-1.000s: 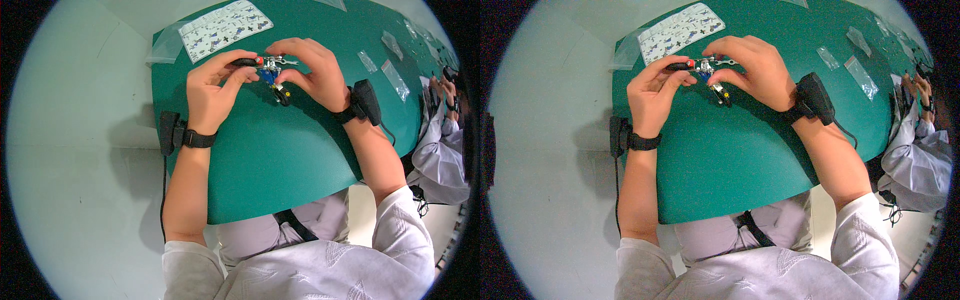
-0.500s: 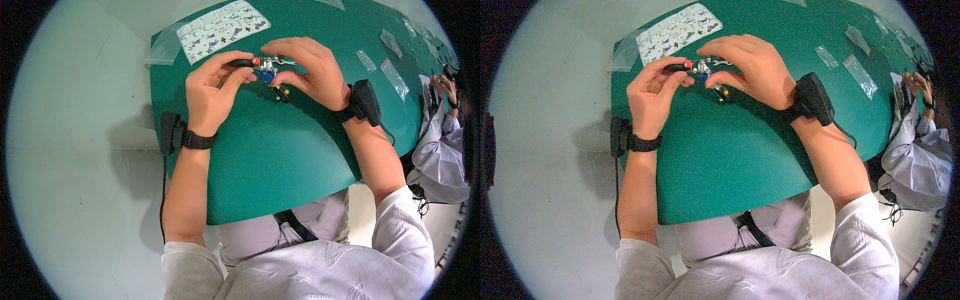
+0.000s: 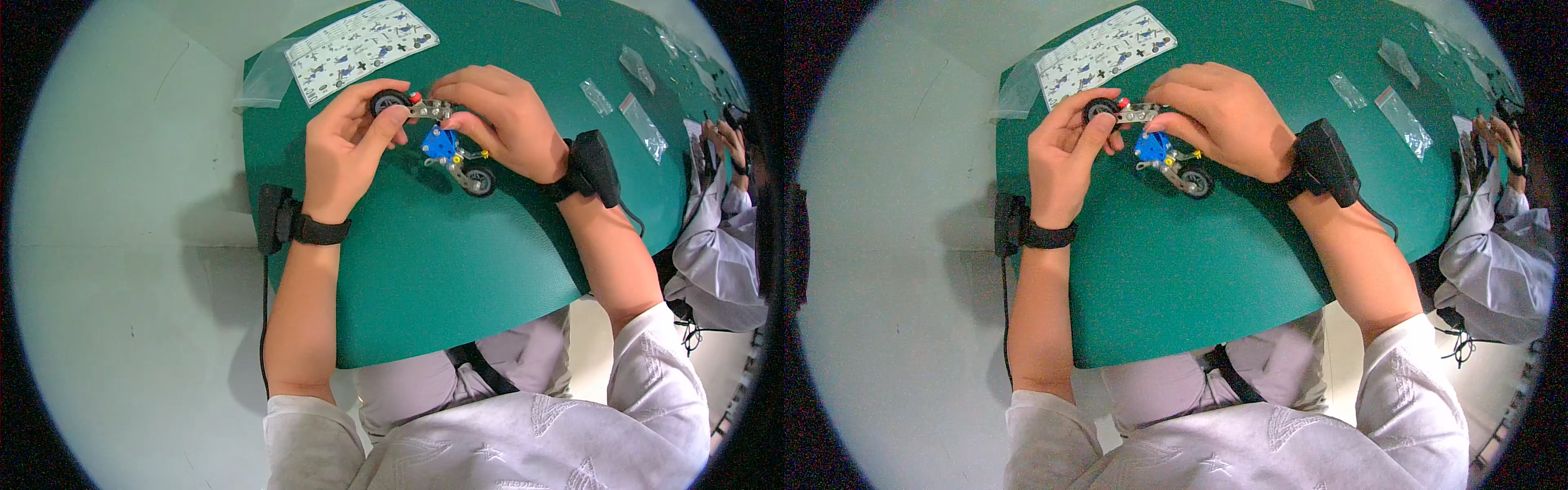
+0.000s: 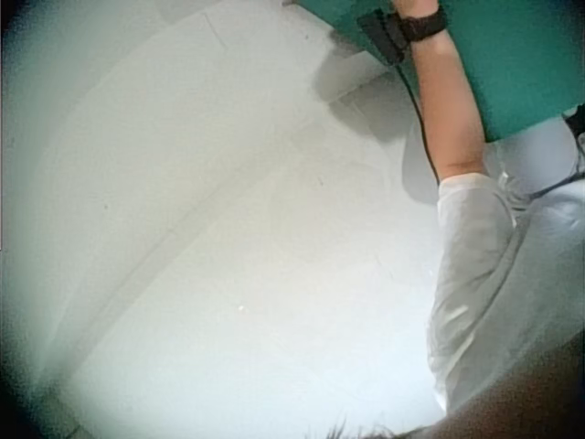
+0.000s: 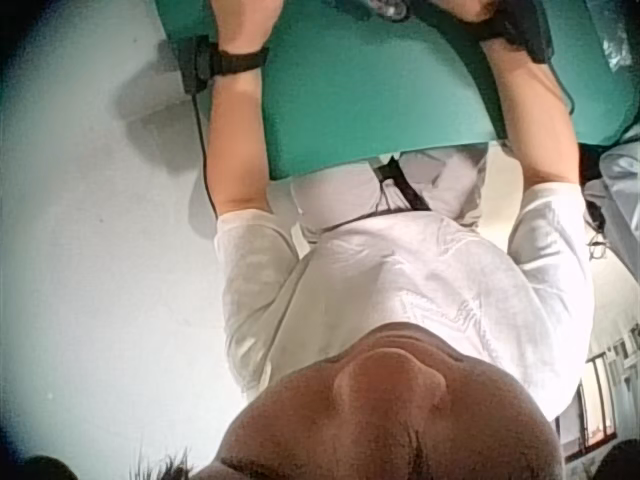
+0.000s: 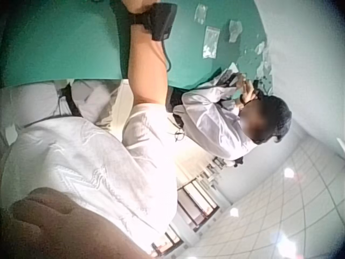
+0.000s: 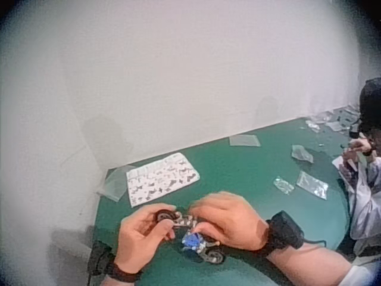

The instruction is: Assembling a small toy motorcycle using various components and a small wrench.

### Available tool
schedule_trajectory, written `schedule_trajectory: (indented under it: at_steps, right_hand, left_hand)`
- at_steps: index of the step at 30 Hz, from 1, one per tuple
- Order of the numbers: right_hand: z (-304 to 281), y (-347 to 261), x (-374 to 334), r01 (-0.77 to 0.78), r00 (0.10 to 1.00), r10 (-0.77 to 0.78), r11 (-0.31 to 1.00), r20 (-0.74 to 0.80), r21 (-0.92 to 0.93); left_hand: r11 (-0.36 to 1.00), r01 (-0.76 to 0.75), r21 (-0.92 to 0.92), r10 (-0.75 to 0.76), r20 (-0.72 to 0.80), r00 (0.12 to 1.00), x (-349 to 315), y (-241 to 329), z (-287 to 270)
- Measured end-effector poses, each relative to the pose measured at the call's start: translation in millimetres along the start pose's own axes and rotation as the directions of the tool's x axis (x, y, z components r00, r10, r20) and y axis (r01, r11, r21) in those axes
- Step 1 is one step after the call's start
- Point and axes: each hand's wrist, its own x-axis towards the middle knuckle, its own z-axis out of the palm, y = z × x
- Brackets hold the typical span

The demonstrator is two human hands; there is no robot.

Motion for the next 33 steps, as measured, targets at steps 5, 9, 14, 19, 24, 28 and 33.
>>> schedule_trajectory:
  at_steps: [5, 9, 14, 19, 24, 28, 33]
  right_hand:
    - [1.2, -5.3, 0.2, -0.068, 0.997, 0.064, 0.992, 0.042, 0.102]
    - [0.8, -3.4, -1.9, -0.118, 0.993, 0.111, 0.977, 0.048, 0.177]
    - [1.4, -5.7, -0.1, -0.131, 0.991, 0.124, 0.972, 0.049, 0.194]
    - [6.8, -9.6, 0.7, -0.099, 0.995, 0.094, 0.949, 0.032, 0.298]
    - [9.3, -10.4, -2.3, -0.298, 0.952, 0.226, 0.838, 0.206, 0.456]
    - [9.5, -15.2, -2.1, -0.389, 0.920, 0.317, 0.801, 0.229, 0.455]
    - [11.2, -16.4, -3.9, -0.297, 0.953, 0.262, 0.908, 0.155, 0.296]
  left_hand:
    - [0.996, 0.024, -0.090, -0.024, 0.006, 1.000, 1.5, -2.0, 2.0]
    - [0.984, 0.085, -0.157, -0.079, 0.042, 0.996, 2.5, -4.7, 1.7]
    - [0.999, 0.017, -0.040, -0.013, 0.102, 0.995, 1.8, -5.5, -6.1]
    - [0.996, -0.044, 0.076, 0.036, 0.103, 0.994, 2.5, -5.4, -18.6]
    - [0.984, -0.073, 0.162, 0.056, 0.107, 0.993, 2.5, -7.7, -23.5]
    - [0.972, -0.077, 0.220, 0.051, 0.118, 0.992, 3.8, -9.0, -24.7]
    - [0.970, -0.078, 0.232, 0.042, 0.154, 0.987, 7.8, -10.2, -29.4]
